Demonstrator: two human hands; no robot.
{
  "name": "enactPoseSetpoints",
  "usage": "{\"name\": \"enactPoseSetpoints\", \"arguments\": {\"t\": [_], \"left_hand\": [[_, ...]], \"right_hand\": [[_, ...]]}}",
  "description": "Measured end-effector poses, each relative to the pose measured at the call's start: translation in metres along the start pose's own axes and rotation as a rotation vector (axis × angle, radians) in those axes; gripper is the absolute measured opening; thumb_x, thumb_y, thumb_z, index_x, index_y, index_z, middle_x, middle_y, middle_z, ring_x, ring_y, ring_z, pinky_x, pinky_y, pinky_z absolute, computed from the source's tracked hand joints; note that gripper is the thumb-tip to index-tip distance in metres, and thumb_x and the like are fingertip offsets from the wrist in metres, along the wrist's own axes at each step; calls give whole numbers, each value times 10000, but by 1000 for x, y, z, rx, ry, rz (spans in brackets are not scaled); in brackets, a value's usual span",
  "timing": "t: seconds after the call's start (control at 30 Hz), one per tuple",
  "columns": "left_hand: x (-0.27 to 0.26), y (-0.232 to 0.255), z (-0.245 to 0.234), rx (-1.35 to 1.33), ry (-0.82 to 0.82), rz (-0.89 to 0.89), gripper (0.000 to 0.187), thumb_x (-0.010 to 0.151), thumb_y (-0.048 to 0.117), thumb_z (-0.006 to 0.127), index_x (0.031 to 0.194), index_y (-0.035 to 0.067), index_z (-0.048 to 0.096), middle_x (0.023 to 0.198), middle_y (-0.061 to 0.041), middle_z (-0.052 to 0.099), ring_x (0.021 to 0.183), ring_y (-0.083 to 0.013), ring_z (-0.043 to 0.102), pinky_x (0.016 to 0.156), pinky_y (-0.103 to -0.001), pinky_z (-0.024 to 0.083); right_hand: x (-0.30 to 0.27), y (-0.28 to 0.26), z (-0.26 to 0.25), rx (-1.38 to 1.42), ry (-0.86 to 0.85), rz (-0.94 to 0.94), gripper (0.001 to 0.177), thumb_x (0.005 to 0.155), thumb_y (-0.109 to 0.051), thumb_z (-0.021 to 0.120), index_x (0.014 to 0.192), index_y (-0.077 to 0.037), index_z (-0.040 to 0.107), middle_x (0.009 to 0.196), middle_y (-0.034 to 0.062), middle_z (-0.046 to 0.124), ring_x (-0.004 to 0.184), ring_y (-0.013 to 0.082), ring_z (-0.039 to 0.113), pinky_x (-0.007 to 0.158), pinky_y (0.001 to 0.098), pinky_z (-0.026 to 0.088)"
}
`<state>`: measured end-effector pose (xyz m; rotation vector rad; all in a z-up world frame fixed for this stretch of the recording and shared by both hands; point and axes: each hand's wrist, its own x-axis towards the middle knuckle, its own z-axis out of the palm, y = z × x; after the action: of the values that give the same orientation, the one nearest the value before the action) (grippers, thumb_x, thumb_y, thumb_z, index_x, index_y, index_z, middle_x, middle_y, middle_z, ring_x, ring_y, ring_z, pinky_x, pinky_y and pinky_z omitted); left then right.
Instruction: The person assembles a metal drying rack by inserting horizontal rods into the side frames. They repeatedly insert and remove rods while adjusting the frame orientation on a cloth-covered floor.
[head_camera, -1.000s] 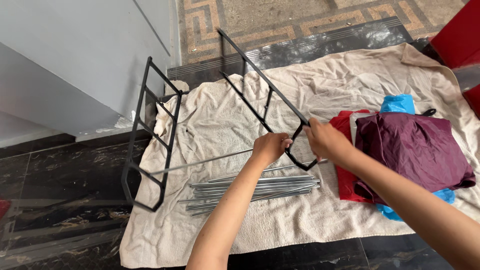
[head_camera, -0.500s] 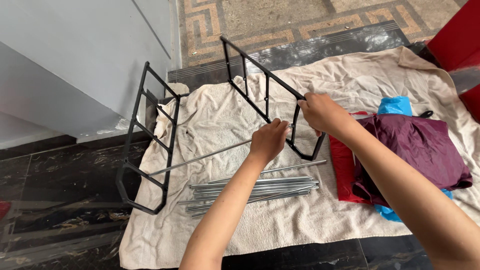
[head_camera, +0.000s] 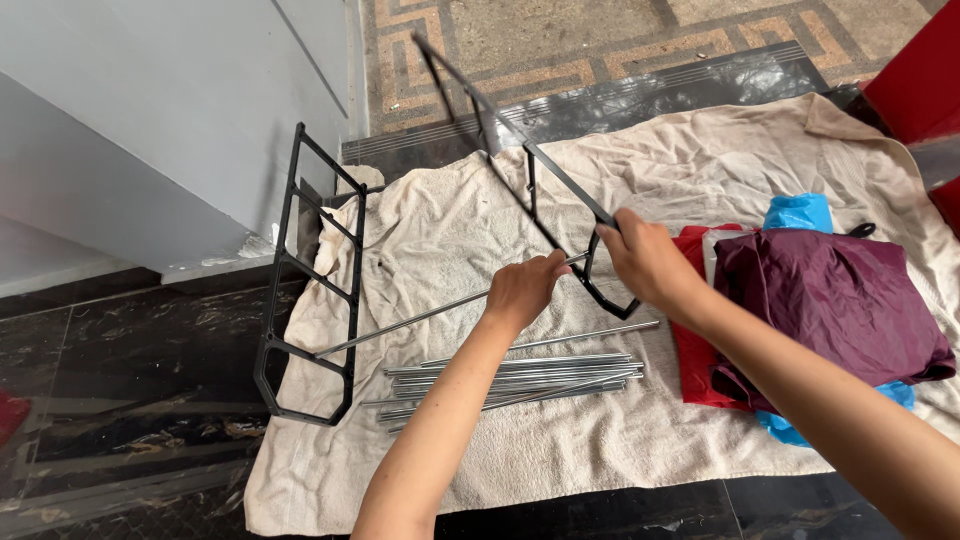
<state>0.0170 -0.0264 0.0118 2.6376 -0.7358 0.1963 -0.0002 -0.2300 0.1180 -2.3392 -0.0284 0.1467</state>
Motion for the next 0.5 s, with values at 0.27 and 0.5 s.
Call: {"name": "enactPoseSetpoints", "arguments": {"t": [0.27, 0.5], "left_hand": [[-1, -2, -4, -68, -138, -30, 296, 1073, 378, 485, 1011, 104, 580, 697, -121, 699, 568, -303, 695, 484, -426, 510], [0, -3, 3, -196, -13, 79, 248, 1059, 317, 480, 981, 103, 578, 780, -35, 736, 577, -252, 700, 450, -391, 520]], "right_hand": [[-50, 17, 15, 74, 79, -6, 273, 1068, -246, 499, 986, -1, 409, 553, 225, 548, 434, 326, 547, 434, 474, 393], [-78, 84, 76, 227, 67, -86, 132, 1105, -157, 317, 1047, -82, 409, 782, 146, 647, 565, 199, 633, 438, 343, 566]]}}
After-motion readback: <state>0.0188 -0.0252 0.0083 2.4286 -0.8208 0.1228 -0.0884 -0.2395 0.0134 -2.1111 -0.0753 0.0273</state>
